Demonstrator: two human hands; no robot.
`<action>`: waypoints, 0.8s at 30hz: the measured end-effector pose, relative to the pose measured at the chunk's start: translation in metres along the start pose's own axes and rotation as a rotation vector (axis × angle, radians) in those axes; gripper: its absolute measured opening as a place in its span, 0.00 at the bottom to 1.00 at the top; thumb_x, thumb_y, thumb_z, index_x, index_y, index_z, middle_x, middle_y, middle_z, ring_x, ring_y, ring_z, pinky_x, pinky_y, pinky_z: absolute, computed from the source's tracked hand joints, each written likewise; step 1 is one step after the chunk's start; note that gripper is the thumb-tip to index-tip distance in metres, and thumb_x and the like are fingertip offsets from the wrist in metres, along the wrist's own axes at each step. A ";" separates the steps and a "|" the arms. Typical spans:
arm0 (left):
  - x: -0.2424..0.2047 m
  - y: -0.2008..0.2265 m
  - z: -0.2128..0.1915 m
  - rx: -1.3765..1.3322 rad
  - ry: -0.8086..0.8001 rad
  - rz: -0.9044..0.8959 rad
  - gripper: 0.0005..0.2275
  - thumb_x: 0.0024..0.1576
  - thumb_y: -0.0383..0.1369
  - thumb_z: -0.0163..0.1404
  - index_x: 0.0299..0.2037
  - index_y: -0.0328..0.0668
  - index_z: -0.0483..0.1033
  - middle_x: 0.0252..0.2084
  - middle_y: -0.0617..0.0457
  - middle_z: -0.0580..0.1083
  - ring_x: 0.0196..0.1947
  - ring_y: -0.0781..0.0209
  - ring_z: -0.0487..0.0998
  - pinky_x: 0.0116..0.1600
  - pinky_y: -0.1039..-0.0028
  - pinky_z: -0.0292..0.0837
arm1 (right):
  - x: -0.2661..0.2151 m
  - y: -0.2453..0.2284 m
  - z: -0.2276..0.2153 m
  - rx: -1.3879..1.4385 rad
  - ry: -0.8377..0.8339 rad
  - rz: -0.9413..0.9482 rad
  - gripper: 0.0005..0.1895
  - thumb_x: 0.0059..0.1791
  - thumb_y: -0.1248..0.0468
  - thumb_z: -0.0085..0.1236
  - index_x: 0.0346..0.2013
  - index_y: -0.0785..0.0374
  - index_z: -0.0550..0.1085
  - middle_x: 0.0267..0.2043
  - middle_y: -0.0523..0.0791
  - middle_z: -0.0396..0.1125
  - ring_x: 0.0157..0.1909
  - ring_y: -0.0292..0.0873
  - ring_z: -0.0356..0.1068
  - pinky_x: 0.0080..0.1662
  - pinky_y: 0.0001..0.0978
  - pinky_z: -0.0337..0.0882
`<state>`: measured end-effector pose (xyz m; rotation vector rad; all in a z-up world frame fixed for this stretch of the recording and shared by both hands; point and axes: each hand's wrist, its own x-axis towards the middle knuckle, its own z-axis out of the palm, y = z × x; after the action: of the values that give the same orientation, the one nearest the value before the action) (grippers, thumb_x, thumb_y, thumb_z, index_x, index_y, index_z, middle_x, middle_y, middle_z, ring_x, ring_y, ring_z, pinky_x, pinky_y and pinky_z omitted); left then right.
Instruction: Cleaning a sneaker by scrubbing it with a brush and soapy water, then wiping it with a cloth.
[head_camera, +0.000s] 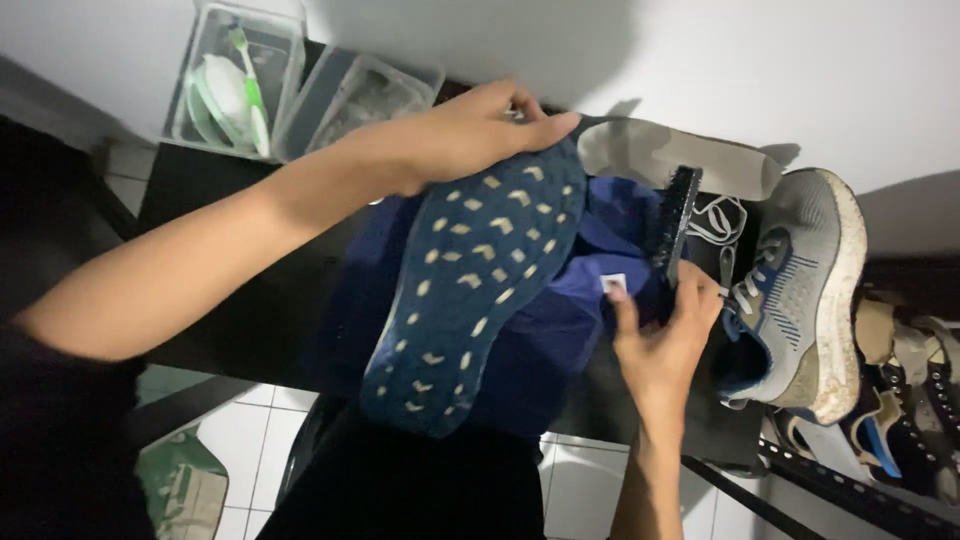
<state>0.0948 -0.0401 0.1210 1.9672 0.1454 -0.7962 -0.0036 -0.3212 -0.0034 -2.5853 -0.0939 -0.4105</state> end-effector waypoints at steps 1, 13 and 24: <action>0.014 -0.002 0.004 -0.033 0.014 0.022 0.29 0.48 0.62 0.36 0.52 0.55 0.66 0.60 0.56 0.71 0.56 0.58 0.76 0.59 0.64 0.71 | -0.002 -0.001 -0.005 0.086 -0.033 -0.041 0.28 0.50 0.59 0.60 0.60 0.71 0.66 0.55 0.56 0.61 0.59 0.58 0.60 0.60 0.48 0.61; 0.038 -0.096 0.087 -0.146 0.003 0.419 0.45 0.57 0.56 0.44 0.75 0.45 0.27 0.79 0.35 0.43 0.74 0.36 0.57 0.73 0.51 0.50 | -0.023 -0.046 0.011 0.093 -0.463 -0.009 0.29 0.59 0.61 0.34 0.75 0.65 0.50 0.46 0.51 0.55 0.37 0.55 0.65 0.35 0.48 0.66; 0.013 -0.095 0.046 0.000 0.136 0.528 0.43 0.52 0.32 0.54 0.76 0.58 0.39 0.80 0.51 0.54 0.22 0.64 0.76 0.45 0.72 0.71 | -0.050 -0.085 0.013 0.117 -0.396 0.014 0.25 0.57 0.60 0.36 0.68 0.69 0.63 0.37 0.50 0.73 0.26 0.48 0.75 0.32 0.42 0.72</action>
<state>0.0438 -0.0311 0.0278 1.9326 -0.2855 -0.3176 -0.0597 -0.2407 0.0121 -2.5145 -0.2306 0.1138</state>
